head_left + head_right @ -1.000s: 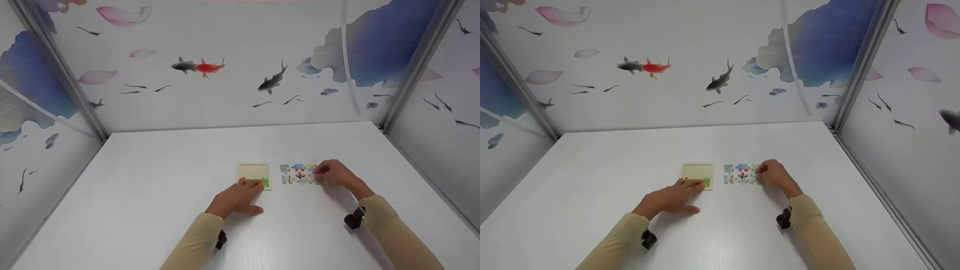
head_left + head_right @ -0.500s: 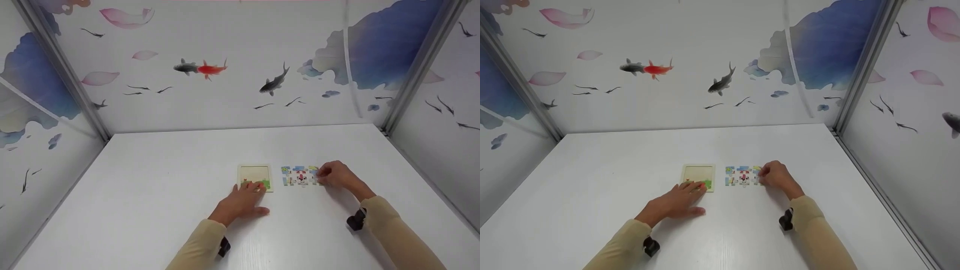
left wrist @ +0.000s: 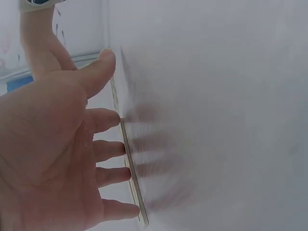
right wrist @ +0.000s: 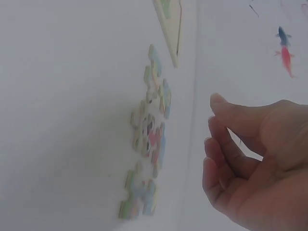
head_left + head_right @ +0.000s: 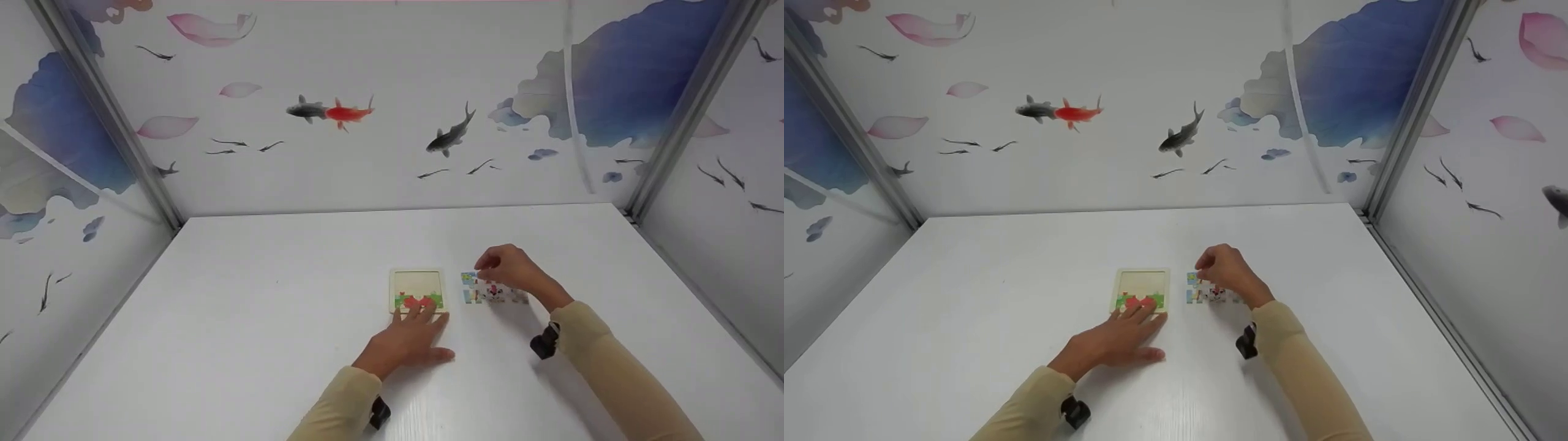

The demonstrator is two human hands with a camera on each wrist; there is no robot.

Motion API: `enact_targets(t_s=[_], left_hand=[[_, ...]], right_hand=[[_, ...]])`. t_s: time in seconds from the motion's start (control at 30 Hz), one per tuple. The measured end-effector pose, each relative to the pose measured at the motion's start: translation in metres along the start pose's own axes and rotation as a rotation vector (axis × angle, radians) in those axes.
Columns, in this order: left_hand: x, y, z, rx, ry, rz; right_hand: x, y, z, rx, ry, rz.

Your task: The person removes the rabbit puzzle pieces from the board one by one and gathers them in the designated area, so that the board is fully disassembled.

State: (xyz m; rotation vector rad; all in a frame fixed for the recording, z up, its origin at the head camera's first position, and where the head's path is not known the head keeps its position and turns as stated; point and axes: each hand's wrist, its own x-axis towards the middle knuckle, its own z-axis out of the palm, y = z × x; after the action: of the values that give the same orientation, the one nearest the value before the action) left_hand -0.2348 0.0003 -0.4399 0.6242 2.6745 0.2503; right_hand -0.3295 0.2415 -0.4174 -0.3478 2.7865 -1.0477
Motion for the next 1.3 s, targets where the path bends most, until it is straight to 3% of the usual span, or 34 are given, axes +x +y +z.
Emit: enact_targets(t_s=[0.57,0.9,1.3], left_hand=[[0.0,-0.005,0.0,0.111,-0.008,0.03],[-0.003,-0.007,0.001,0.173,0.017,0.091],[-0.005,-0.006,0.001,0.186,0.016,0.094]], right_hand=[[0.036,-0.057,0.048,0.005,-0.114,-0.078],[0.046,-0.054,0.078,0.02,-0.182,-0.147],[0.047,-0.059,0.092,0.062,-0.238,-0.096]])
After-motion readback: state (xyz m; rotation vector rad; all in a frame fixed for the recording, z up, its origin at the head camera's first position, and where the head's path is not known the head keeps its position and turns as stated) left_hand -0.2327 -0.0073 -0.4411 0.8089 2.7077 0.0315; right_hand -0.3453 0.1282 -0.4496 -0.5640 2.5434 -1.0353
